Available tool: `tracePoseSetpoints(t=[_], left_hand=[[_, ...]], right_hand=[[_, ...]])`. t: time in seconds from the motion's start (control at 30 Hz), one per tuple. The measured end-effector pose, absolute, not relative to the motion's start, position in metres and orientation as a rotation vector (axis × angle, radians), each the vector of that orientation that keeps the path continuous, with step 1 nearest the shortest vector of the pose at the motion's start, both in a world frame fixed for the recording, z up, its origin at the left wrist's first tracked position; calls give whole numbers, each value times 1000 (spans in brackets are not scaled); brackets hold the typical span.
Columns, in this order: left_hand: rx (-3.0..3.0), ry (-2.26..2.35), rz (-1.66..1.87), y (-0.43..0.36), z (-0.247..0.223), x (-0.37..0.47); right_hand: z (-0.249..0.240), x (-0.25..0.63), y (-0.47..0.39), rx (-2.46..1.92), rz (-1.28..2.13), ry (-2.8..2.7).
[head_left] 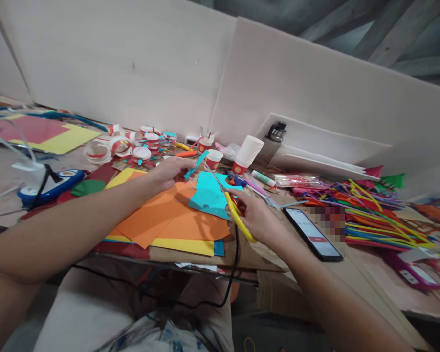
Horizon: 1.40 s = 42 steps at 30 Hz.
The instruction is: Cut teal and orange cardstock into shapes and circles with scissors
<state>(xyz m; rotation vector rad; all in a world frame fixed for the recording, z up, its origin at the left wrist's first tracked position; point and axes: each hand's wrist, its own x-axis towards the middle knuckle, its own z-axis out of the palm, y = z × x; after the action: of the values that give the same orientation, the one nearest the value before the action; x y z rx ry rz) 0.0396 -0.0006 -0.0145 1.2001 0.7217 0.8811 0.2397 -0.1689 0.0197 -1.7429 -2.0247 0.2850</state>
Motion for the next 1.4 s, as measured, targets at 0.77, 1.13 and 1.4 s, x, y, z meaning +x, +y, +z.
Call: tracePoseSetpoints(t=[0.77,1.13,1.4], left_hand=[[1255,807,818,-15,-7,43],[1255,826,767,-12,-11,45],[1136,839,711,-17,-14,51]], right_hand=[[12,230,-157,-1858,308,-1987],[5,234,-157,-1806,360,-2006],[4,233,-162,-1797,495,-2028]])
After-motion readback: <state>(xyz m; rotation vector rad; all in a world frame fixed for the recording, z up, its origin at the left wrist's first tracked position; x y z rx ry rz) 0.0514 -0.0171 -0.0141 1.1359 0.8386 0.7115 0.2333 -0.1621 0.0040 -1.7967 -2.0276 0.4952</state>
